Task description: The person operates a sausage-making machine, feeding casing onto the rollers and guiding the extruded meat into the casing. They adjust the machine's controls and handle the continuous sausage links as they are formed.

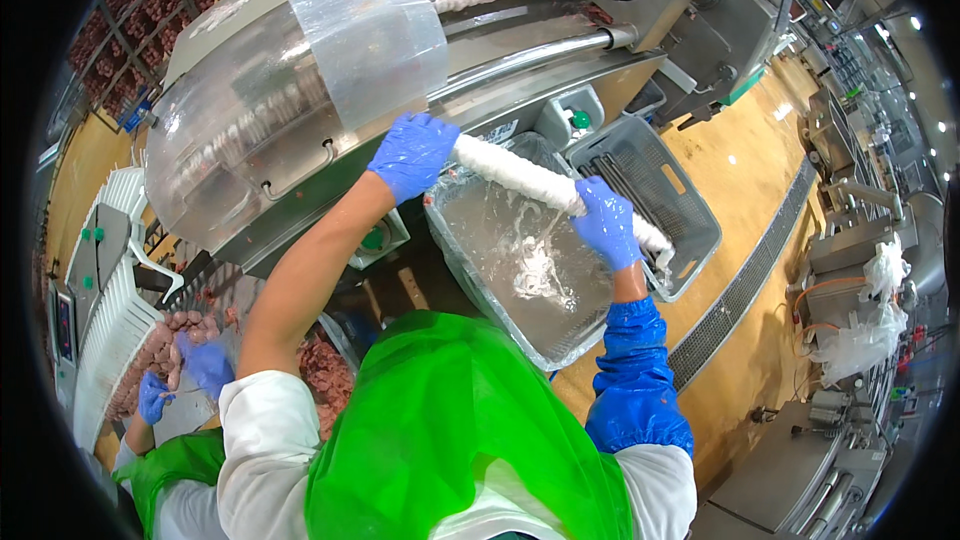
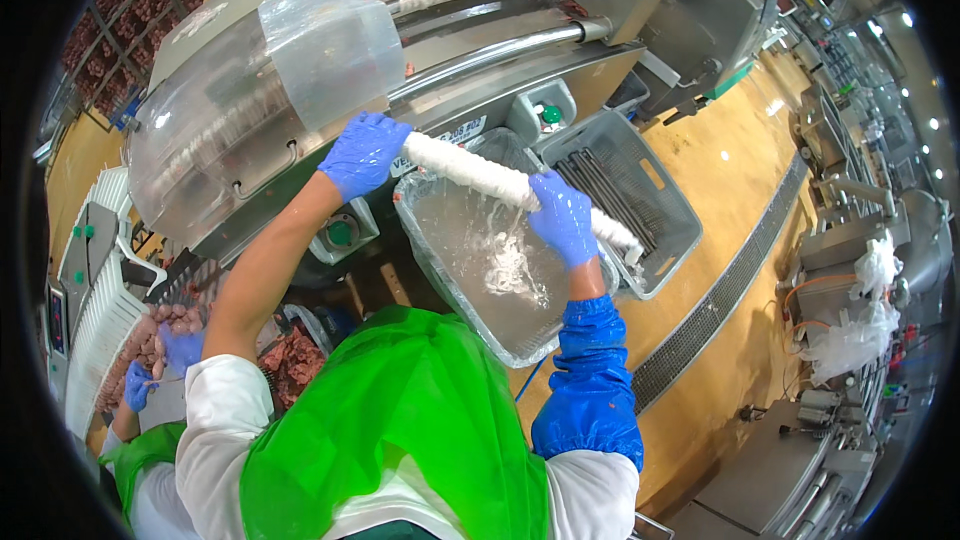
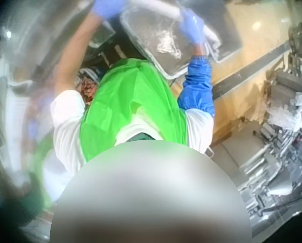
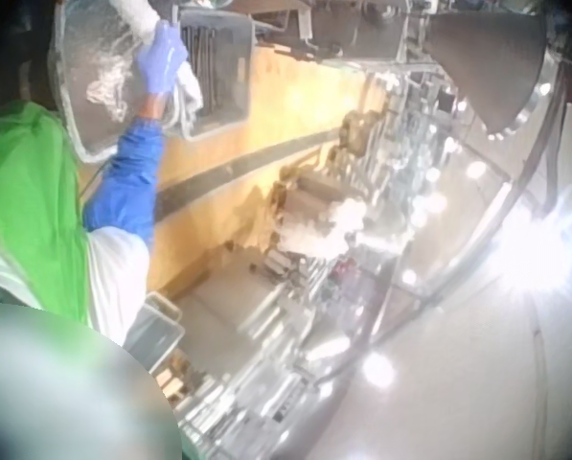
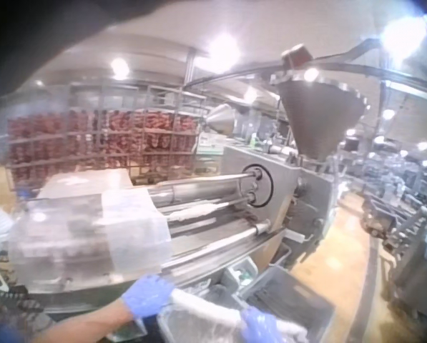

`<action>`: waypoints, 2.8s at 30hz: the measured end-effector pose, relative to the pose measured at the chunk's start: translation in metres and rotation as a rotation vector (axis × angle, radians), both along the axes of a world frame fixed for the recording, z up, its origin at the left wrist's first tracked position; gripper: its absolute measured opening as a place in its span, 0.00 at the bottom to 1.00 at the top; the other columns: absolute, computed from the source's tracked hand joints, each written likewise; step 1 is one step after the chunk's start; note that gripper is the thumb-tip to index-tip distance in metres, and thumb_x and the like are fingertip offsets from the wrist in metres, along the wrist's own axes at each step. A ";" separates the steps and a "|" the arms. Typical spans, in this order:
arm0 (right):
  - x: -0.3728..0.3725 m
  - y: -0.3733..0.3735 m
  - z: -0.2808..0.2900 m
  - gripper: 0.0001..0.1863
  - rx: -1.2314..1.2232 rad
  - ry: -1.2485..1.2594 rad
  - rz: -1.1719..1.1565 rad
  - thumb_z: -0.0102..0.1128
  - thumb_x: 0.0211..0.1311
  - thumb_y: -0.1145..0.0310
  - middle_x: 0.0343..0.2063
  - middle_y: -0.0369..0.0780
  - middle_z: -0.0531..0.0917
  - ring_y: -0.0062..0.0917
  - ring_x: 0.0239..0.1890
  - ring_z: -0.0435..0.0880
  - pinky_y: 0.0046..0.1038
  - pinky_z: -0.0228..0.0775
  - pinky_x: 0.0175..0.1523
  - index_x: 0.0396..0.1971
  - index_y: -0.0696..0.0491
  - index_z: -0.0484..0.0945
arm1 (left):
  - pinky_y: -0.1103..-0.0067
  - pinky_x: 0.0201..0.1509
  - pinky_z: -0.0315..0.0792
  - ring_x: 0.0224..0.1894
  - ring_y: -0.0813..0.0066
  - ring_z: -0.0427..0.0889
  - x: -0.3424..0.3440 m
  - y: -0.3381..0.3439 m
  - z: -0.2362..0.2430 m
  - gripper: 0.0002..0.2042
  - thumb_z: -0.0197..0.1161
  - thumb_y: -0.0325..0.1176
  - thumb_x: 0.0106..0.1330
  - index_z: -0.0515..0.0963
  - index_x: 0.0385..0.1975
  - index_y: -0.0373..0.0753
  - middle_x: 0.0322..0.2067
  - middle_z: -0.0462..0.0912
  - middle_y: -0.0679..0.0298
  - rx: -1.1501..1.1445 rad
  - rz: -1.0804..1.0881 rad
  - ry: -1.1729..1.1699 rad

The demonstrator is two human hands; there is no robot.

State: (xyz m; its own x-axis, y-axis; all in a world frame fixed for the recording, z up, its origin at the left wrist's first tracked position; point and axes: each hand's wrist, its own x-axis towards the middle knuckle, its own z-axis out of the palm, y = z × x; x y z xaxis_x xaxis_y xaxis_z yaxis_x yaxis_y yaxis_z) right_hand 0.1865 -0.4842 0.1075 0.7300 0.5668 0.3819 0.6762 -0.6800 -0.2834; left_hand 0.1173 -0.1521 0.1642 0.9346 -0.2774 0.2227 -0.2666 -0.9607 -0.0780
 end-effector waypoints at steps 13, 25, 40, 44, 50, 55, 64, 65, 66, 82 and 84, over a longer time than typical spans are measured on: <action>0.023 0.033 0.063 0.17 0.031 -0.264 0.139 0.61 0.40 0.76 0.32 0.39 0.78 0.40 0.36 0.80 0.40 0.73 0.39 0.36 0.48 0.78 | 0.60 0.42 0.71 0.34 0.49 0.80 -0.034 -0.001 0.031 0.17 0.62 0.29 0.53 0.72 0.44 0.36 0.30 0.81 0.50 -0.151 0.001 -0.168; 0.031 0.073 0.085 0.17 -0.004 -0.344 0.153 0.61 0.43 0.75 0.33 0.39 0.78 0.39 0.37 0.79 0.40 0.70 0.43 0.38 0.45 0.78 | 0.60 0.41 0.70 0.35 0.50 0.79 -0.065 0.036 0.064 0.13 0.60 0.29 0.58 0.74 0.44 0.39 0.29 0.80 0.51 -0.075 0.167 -0.100; 0.055 0.130 0.090 0.22 0.906 0.216 0.174 0.67 0.49 0.74 0.38 0.40 0.82 0.27 0.41 0.81 0.29 0.72 0.47 0.47 0.56 0.74 | 0.64 0.58 0.68 0.50 0.50 0.76 -0.064 0.014 0.062 0.23 0.62 0.31 0.57 0.72 0.54 0.36 0.49 0.77 0.48 -0.555 0.172 -0.566; 0.049 0.156 0.081 0.14 1.116 0.652 0.234 0.69 0.48 0.71 0.33 0.37 0.81 0.24 0.35 0.80 0.27 0.73 0.43 0.36 0.57 0.79 | 0.66 0.58 0.70 0.50 0.50 0.78 -0.073 0.005 -0.045 0.23 0.60 0.38 0.59 0.72 0.52 0.33 0.48 0.78 0.47 -0.829 0.202 0.114; 0.026 0.163 0.071 0.20 1.371 1.133 0.652 0.59 0.53 0.80 0.43 0.37 0.76 0.32 0.48 0.78 0.52 0.65 0.64 0.48 0.50 0.71 | 0.62 0.54 0.71 0.49 0.49 0.78 -0.074 -0.020 -0.057 0.19 0.55 0.41 0.67 0.73 0.52 0.35 0.46 0.78 0.46 -0.848 0.304 0.259; 0.018 0.176 0.071 0.20 1.372 1.205 0.696 0.59 0.54 0.82 0.42 0.36 0.77 0.34 0.51 0.76 0.56 0.64 0.64 0.47 0.49 0.71 | 0.59 0.46 0.72 0.39 0.47 0.80 -0.100 -0.014 -0.024 0.15 0.57 0.43 0.64 0.77 0.40 0.36 0.33 0.80 0.48 -0.776 0.365 0.101; 0.019 0.182 0.058 0.19 1.494 1.403 0.695 0.58 0.55 0.80 0.43 0.39 0.78 0.38 0.50 0.78 0.56 0.64 0.65 0.47 0.51 0.72 | 0.61 0.48 0.73 0.43 0.46 0.80 -0.107 0.017 -0.045 0.17 0.57 0.42 0.64 0.73 0.46 0.38 0.38 0.81 0.44 -0.844 0.484 0.195; 0.022 0.182 0.050 0.19 1.517 1.392 0.724 0.58 0.54 0.80 0.42 0.40 0.78 0.39 0.49 0.79 0.55 0.66 0.64 0.47 0.51 0.72 | 0.61 0.46 0.73 0.42 0.46 0.81 -0.099 0.024 -0.065 0.15 0.57 0.42 0.65 0.74 0.44 0.38 0.38 0.82 0.46 -0.807 0.402 0.212; 0.015 0.180 0.051 0.19 1.498 1.435 0.718 0.59 0.54 0.80 0.41 0.40 0.78 0.38 0.47 0.80 0.54 0.68 0.62 0.47 0.52 0.71 | 0.62 0.46 0.72 0.42 0.46 0.80 -0.104 0.014 -0.041 0.16 0.58 0.43 0.65 0.74 0.46 0.39 0.38 0.82 0.47 -0.833 0.480 0.277; 0.031 0.107 -0.209 0.06 1.873 1.629 -0.277 0.58 0.59 0.72 0.30 0.41 0.78 0.39 0.36 0.82 0.44 0.78 0.48 0.35 0.51 0.72 | 0.63 0.57 0.69 0.52 0.52 0.76 -0.091 0.020 -0.045 0.21 0.64 0.38 0.59 0.75 0.52 0.38 0.50 0.78 0.52 -0.631 0.308 0.250; 0.028 0.093 -0.238 0.07 1.845 1.627 -0.304 0.58 0.59 0.72 0.31 0.42 0.78 0.39 0.37 0.81 0.47 0.77 0.48 0.36 0.51 0.71 | 0.64 0.57 0.69 0.51 0.54 0.77 -0.106 0.039 -0.027 0.20 0.65 0.35 0.58 0.76 0.50 0.38 0.49 0.79 0.53 -0.402 0.262 -0.040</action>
